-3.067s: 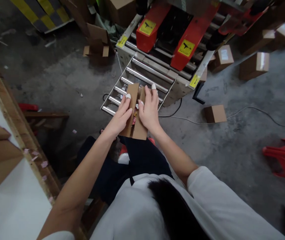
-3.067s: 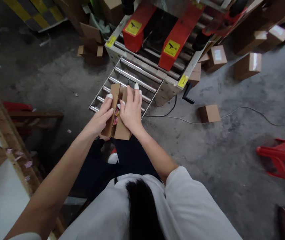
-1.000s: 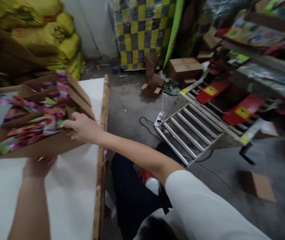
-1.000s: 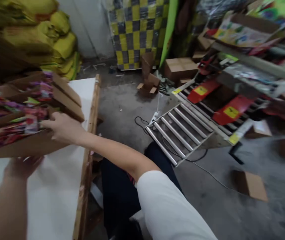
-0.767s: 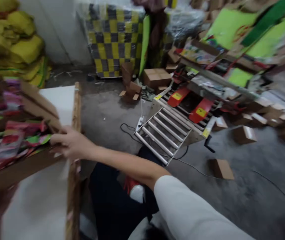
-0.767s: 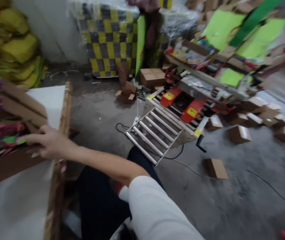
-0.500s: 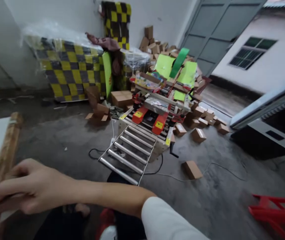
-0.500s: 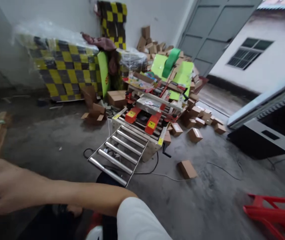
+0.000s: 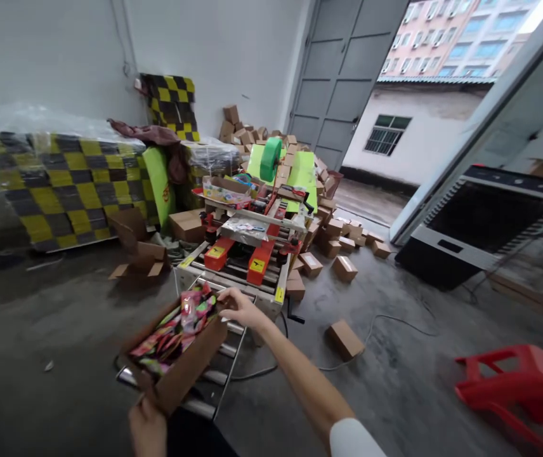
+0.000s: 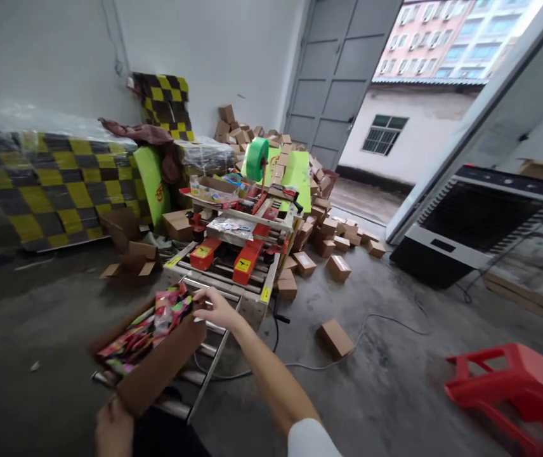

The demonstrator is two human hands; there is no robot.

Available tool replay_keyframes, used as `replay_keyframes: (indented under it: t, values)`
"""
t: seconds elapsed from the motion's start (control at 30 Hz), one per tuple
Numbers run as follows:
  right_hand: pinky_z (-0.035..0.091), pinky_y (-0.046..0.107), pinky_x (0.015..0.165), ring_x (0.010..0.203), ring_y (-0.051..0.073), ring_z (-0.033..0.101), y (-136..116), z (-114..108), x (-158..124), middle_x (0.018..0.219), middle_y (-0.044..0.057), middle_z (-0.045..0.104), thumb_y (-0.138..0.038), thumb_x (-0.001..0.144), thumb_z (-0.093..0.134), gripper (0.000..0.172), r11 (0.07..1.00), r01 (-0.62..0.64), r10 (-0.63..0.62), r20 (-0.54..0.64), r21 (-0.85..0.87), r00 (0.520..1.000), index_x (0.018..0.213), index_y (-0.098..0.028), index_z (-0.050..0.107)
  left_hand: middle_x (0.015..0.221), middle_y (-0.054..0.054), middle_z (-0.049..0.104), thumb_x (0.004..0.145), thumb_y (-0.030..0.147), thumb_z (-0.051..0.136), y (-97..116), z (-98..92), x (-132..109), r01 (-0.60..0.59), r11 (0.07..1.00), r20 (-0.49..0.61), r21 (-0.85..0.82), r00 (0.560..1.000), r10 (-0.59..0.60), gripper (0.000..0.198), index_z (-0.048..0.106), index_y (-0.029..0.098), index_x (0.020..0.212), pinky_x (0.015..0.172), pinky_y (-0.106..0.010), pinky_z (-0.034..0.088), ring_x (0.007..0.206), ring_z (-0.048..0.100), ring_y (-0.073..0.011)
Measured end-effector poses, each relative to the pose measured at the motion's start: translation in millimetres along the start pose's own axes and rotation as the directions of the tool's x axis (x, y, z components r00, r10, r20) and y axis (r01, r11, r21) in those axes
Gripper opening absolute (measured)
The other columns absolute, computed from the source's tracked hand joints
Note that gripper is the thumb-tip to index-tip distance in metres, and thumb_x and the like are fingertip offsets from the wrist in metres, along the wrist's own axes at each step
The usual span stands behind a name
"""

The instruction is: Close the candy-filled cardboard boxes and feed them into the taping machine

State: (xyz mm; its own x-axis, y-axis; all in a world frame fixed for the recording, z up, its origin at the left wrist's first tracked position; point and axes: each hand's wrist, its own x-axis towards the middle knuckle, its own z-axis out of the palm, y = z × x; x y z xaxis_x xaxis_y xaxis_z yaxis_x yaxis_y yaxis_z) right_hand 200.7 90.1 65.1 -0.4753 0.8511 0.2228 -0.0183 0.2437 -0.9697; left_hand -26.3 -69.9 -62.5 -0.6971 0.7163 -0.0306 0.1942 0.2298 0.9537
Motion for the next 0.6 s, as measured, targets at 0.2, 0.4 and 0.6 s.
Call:
replay_keyframes:
  t: [0.2,0.4,0.6]
  values:
    - [0.049,0.035,0.092,0.101,0.019,0.059,12.7,-47.6,-3.6,0.112,0.003,0.06,-0.043,0.062,0.088,0.061,0.993,-0.11,0.11,-0.003,0.033,0.994,0.11,-0.023,0.057,0.101,-0.013,0.067,0.06,0.059,0.061,6.7,36.0,17.6,-0.049,0.997,0.138,-0.063,0.989,0.057,0.05,0.056,0.025,0.096,0.104,-0.059,0.046,0.116,0.061,-0.0438]
    - [0.048,0.037,0.098,0.109,0.022,0.061,5.1,-45.4,6.0,0.122,0.007,0.063,-0.058,0.066,0.085,0.071,0.981,-0.029,0.05,0.101,-0.193,0.994,0.125,-0.022,0.064,0.125,-0.013,0.066,0.043,0.052,0.084,48.4,16.9,61.9,0.048,0.961,0.379,-0.271,0.924,0.061,0.08,0.056,0.022,0.112,0.11,-0.053,0.046,0.123,0.06,-0.0387]
    - [0.049,0.03,0.091,0.097,0.019,0.065,-19.9,-41.4,20.6,0.102,0.004,0.072,-0.043,0.078,0.081,0.045,0.881,0.078,0.14,0.416,-0.466,0.899,0.116,-0.02,0.076,0.104,-0.013,0.073,0.039,0.049,0.092,78.9,21.8,36.6,0.051,0.983,0.36,-0.175,0.933,0.016,0.079,0.065,0.016,0.105,0.092,-0.053,0.057,0.098,0.07,-0.0348]
